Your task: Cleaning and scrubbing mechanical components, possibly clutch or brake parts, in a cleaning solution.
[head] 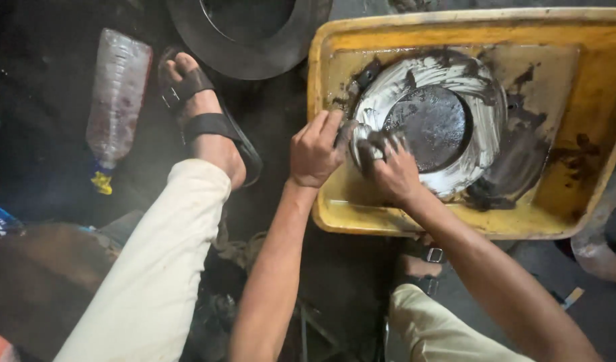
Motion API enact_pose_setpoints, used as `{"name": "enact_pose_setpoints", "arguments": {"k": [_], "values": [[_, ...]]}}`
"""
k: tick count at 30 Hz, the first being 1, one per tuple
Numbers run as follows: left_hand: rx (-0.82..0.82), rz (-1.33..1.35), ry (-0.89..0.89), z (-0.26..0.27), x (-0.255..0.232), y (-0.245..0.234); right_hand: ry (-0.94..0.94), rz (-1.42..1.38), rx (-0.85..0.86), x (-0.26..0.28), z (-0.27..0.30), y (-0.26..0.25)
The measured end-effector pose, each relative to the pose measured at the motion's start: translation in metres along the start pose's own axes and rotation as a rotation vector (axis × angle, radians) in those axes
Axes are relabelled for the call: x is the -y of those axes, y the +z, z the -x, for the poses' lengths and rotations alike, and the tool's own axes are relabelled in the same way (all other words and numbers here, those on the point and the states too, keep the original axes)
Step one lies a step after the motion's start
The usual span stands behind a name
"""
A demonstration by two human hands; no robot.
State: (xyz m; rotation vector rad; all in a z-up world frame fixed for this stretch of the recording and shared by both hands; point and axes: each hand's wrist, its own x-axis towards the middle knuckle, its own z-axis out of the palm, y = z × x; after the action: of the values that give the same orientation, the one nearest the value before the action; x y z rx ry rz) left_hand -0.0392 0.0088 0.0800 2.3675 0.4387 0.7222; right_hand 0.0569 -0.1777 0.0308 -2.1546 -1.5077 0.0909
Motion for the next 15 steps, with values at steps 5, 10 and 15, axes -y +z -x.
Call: {"name": "enact_pose_setpoints", "arguments": {"k": [5,10,15], "values": [[0.062,-0.022,-0.069,0.011,0.002,0.013,-0.009,0.053,0.0,-0.013,-0.028,-0.002],[0.037,-0.111,-0.018,0.012,0.009,0.006,-0.016,-0.018,0.09,-0.004,0.012,0.0],[0.102,-0.067,-0.032,0.011,0.0,0.01,-0.107,0.049,0.14,-0.01,0.007,-0.016]]}}
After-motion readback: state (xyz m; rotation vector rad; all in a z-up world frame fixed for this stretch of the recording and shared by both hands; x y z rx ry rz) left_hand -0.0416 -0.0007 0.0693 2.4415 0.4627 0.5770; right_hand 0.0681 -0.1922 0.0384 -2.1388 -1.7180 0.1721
